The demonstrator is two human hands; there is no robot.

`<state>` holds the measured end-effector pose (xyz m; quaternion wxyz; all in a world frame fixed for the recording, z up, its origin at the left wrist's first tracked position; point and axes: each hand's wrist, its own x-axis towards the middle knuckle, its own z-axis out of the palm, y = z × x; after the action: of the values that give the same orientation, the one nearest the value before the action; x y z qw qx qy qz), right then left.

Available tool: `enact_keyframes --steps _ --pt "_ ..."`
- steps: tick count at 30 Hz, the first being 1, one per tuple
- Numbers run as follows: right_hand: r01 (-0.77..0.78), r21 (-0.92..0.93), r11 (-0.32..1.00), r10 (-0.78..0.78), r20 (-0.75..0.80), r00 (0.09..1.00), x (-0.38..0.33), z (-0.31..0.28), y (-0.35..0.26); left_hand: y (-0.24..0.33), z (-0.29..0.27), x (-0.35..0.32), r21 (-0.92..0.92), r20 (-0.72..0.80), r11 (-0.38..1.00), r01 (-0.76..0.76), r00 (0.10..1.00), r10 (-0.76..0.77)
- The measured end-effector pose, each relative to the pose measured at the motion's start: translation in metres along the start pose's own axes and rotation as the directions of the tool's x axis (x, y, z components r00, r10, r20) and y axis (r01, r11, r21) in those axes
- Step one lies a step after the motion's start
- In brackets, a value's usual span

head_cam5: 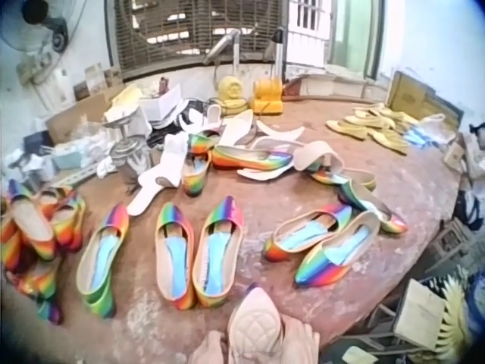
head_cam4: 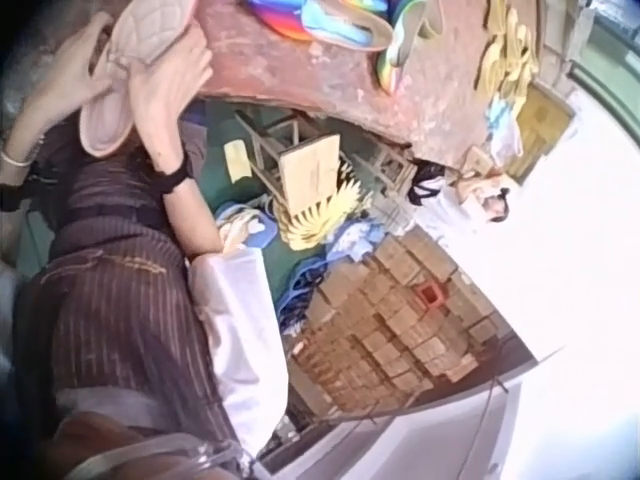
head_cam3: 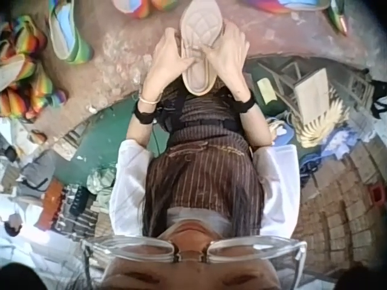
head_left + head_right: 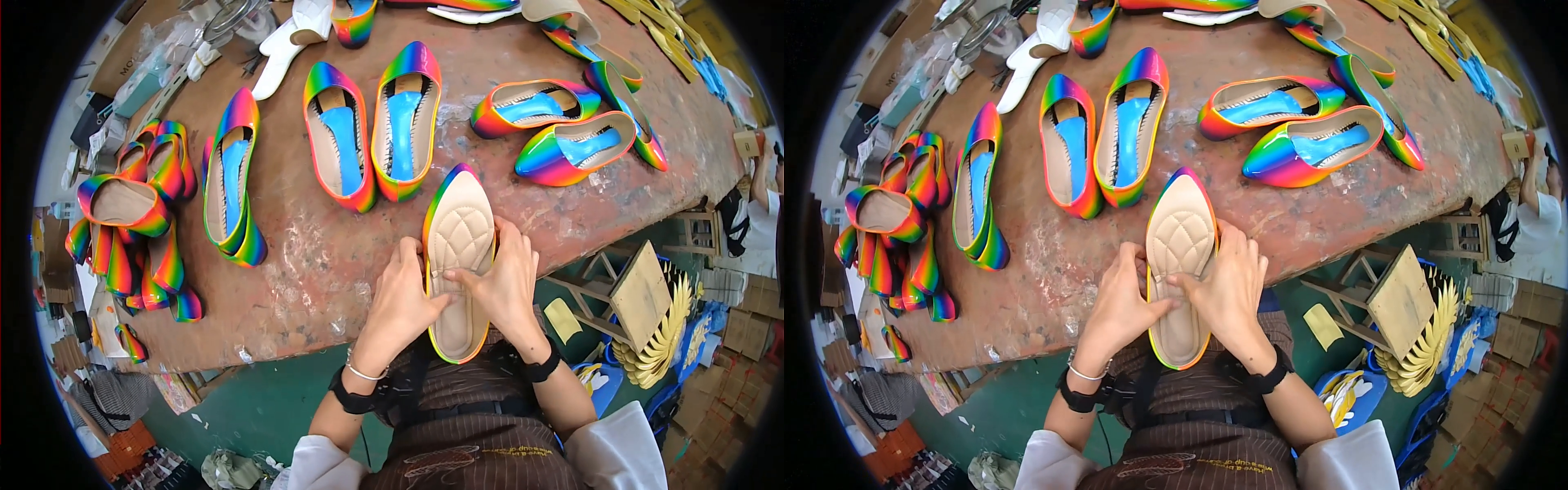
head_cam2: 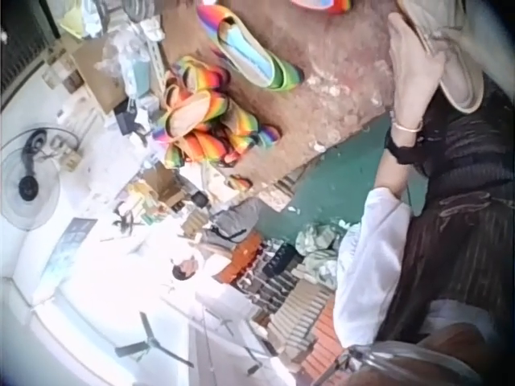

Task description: Inserting white cushioned insoles into rainbow-patterned flat shoes at a manufacturing workbench.

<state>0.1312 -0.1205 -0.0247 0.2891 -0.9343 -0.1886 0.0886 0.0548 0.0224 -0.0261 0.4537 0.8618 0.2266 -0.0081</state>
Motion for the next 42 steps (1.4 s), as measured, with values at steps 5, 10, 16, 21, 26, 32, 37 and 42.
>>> enact_keyframes --steps 5,10,16,21,26,32,37,42 --pt "-0.062 0.041 0.997 0.061 0.014 0.998 0.013 0.007 0.013 -0.002 0.001 0.008 -0.146 0.057 0.974 0.175 0.984 -0.169" --pt "-0.082 0.076 0.994 0.083 -0.004 0.997 0.014 0.01 0.017 -0.005 0.018 0.015 -0.354 -0.148 0.918 0.177 0.959 -0.242" --pt "0.166 0.024 0.986 -0.156 -0.224 0.962 0.041 -0.002 -0.005 0.01 0.011 0.008 -0.097 -0.151 0.965 0.243 0.955 -0.255" --pt "0.045 0.483 0.875 -0.058 0.013 0.998 0.048 -0.028 -0.028 0.018 0.02 -0.058 -0.186 -0.2 0.962 -0.199 0.966 0.161" --pt "0.539 0.118 0.834 -0.546 0.029 0.837 -0.018 -0.019 -0.014 -0.014 0.048 -0.065 -0.115 -0.179 0.902 -0.417 0.902 0.394" --pt "0.402 0.029 0.915 -0.399 0.198 0.895 -0.04 0.007 0.001 -0.024 0.052 -0.055 0.112 -0.008 0.94 -0.324 0.945 0.327" --pt "0.42 -0.252 0.872 -0.369 0.227 0.901 0.03 0.009 -0.017 -0.025 0.057 -0.056 0.039 -0.098 0.937 -0.348 0.932 0.35" --pt "0.435 -0.405 0.804 -0.411 0.151 0.899 0.02 0.004 -0.023 -0.026 0.067 -0.052 0.115 -0.227 0.919 -0.378 0.891 0.394"
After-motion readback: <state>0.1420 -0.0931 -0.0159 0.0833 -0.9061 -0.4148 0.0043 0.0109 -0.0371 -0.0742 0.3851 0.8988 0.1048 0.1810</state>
